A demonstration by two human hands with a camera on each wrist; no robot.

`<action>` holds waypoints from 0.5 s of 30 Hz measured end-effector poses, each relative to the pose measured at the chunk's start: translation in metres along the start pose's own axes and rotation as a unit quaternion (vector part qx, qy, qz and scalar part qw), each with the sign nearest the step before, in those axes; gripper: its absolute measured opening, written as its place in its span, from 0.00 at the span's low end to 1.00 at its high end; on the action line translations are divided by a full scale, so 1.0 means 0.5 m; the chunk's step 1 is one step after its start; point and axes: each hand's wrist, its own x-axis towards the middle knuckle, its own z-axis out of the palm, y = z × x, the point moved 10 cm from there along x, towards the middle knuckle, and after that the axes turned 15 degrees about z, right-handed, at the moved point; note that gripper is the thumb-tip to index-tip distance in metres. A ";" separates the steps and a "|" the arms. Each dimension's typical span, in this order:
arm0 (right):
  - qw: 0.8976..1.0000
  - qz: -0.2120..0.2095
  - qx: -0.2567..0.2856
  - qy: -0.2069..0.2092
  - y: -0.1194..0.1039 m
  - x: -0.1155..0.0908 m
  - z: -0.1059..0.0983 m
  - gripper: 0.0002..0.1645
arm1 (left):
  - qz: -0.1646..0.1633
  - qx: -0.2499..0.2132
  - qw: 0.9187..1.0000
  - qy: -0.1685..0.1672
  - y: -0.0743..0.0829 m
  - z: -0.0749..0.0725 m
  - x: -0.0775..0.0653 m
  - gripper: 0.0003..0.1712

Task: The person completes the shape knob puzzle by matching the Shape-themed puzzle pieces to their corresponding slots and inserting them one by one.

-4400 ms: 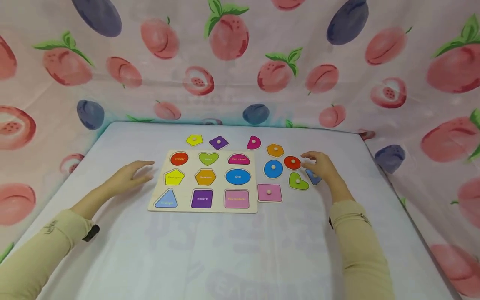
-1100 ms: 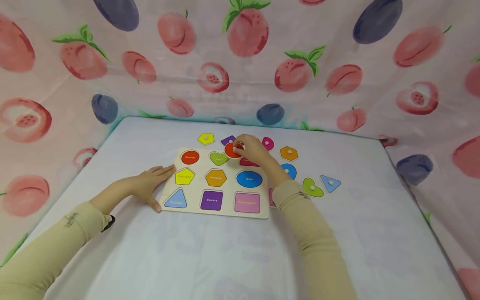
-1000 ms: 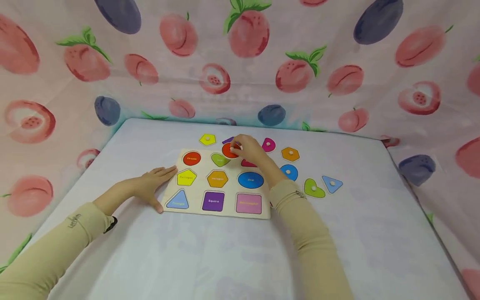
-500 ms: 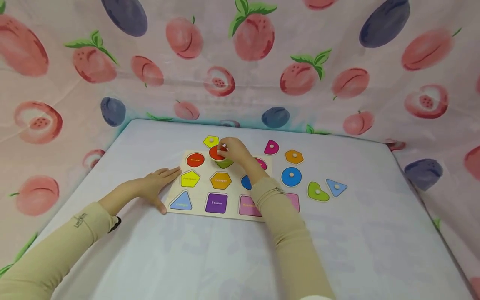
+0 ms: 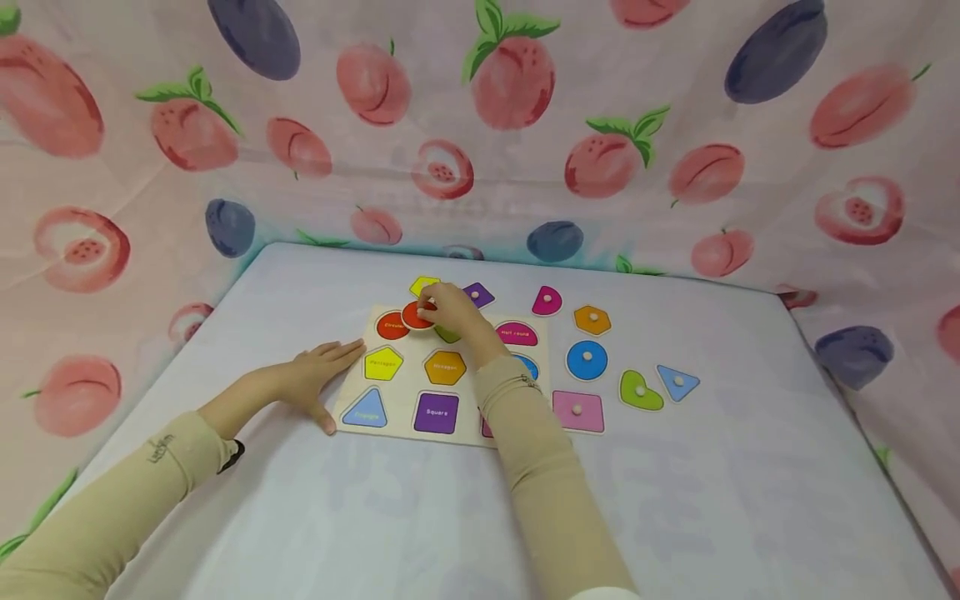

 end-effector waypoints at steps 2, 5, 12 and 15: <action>1.000 0.001 0.000 0.001 -0.006 0.000 0.008 0.10 | 0.002 0.001 1.000 -0.002 0.002 0.005 -0.001 0.74; 1.000 0.002 0.008 0.009 -0.015 0.005 0.015 0.08 | 0.008 0.002 1.000 -0.002 0.006 0.006 -0.001 0.74; 0.999 -0.031 0.000 0.010 -0.054 0.018 0.038 0.08 | 0.007 0.001 1.000 0.003 0.002 -0.004 -0.008 0.74; 1.000 -0.022 0.006 0.010 -0.057 0.021 0.045 0.08 | 0.008 0.002 1.000 0.003 0.000 -0.005 -0.008 0.75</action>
